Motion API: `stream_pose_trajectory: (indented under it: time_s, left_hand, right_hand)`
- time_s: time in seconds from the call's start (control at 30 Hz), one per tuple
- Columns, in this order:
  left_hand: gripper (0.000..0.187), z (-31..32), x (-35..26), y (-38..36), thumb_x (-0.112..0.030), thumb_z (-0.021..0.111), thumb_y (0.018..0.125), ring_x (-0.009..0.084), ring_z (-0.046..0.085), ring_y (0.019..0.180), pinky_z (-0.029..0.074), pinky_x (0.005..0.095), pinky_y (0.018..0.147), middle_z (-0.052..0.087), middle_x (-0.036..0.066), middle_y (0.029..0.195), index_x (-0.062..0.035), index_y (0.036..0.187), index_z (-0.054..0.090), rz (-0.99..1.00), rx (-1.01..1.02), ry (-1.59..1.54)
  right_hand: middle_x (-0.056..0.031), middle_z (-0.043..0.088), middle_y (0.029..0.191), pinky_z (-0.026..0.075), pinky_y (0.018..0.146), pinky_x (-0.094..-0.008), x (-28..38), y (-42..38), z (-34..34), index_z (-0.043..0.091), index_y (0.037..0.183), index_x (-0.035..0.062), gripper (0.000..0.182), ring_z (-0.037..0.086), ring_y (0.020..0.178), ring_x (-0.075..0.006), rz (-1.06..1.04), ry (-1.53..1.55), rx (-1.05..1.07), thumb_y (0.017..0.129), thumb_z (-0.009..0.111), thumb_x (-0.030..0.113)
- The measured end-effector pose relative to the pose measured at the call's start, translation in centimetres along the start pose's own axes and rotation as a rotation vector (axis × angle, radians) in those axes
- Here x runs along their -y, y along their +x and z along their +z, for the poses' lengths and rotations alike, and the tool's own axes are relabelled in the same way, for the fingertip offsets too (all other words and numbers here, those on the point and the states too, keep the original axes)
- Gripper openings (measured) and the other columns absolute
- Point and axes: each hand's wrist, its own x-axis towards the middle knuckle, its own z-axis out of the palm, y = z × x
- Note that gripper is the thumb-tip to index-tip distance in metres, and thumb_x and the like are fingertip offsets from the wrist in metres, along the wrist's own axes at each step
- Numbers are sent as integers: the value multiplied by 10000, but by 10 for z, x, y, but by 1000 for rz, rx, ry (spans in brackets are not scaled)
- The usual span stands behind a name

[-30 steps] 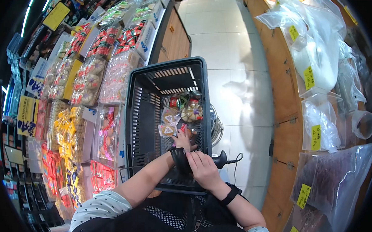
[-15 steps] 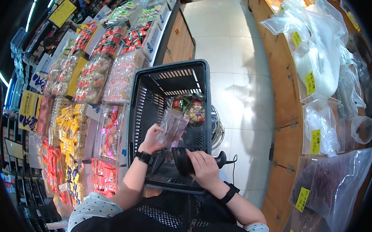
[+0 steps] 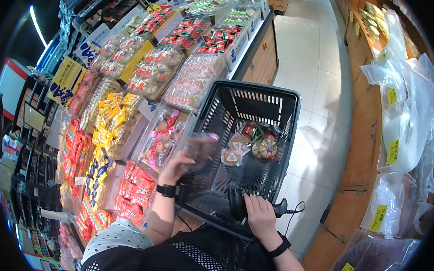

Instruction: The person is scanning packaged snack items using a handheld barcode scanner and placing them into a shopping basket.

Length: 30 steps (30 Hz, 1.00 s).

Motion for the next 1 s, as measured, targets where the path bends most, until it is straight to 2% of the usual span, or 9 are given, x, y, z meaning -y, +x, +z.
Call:
stream_pose_trajectory:
  time_s: [0.1, 0.27, 0.5, 0.57, 0.73, 0.83, 0.9, 0.97, 1.0]
  left_hand:
    - [600, -52, -4, 6, -132, 546, 721, 221, 443, 1199, 342, 319, 995, 461, 105, 1313, 6, 1292, 425, 268, -332, 449]
    - [651, -107, -19, 26, -367, 630, 736, 316, 452, 1181, 318, 444, 995, 485, 182, 1252, -20, 1257, 453, -46, -956, 1412]
    - [811, -156, 23, 73, -564, 613, 723, 368, 430, 1170, 257, 543, 995, 466, 218, 1242, -36, 1299, 398, -262, -869, 1535]
    - [679, -128, 2, 65, -468, 650, 754, 347, 495, 1105, 336, 482, 964, 531, 195, 1171, -24, 1238, 474, -43, -885, 1586]
    - [239, 7, -110, 10, 39, 637, 753, 126, 555, 915, 454, 283, 834, 610, 51, 976, -26, 982, 612, 787, -828, 622]
    - [305, 48, -155, -49, -279, 548, 849, 323, 520, 1041, 343, 466, 995, 572, 133, 1072, -32, 1028, 557, 1257, -753, 876]
    - [338, 89, -176, -70, -421, 542, 844, 299, 529, 904, 361, 555, 921, 559, 30, 933, -119, 991, 583, 1613, -316, 448]
    - [335, 150, -186, -69, -383, 393, 929, 272, 498, 1001, 320, 554, 962, 563, 59, 1065, -106, 1002, 567, 1724, -854, 493]
    - [328, 156, -191, -73, -377, 398, 928, 269, 498, 1003, 322, 548, 962, 564, 57, 1065, -106, 1001, 569, 1761, -709, 523]
  right_hand:
    - [-73, 594, 973, 444, 802, -323, 0, 0, -1, 591, 1079, 25, 359, 564, 925, -212, 9, 10, -11, 726, 547, 73]
    - [-65, 592, 963, 449, 791, -317, 1, 1, 0, 593, 1073, 27, 350, 563, 913, -204, 17, 10, -42, 728, 549, 70]
    - [-59, 591, 954, 448, 788, -313, 0, 1, -1, 589, 1075, 28, 343, 564, 905, -201, 15, -23, -11, 739, 549, 82]
    - [-58, 593, 959, 446, 781, -309, 1, 3, -3, 585, 1080, 29, 342, 568, 901, -199, 11, -41, -1, 744, 549, 87]
    - [-50, 596, 973, 443, 777, -303, -2, -1, -4, 583, 1083, 29, 346, 572, 909, -192, 26, -32, 14, 744, 546, 90]
    - [-50, 597, 977, 441, 781, -303, -2, -1, -5, 583, 1087, 31, 354, 572, 910, -188, 33, -33, 26, 740, 542, 90]
    - [-51, 598, 984, 441, 790, -301, -1, 0, -4, 583, 1088, 31, 360, 571, 917, -188, 36, -33, 32, 736, 540, 86]
    - [-55, 598, 995, 443, 802, -300, 0, 0, -4, 582, 1094, 29, 363, 569, 926, -192, 27, -17, 43, 738, 537, 84]
    - [-57, 597, 1004, 444, 813, -300, 0, 1, -6, 579, 1101, 24, 367, 567, 932, -195, 24, -14, 61, 742, 537, 82]
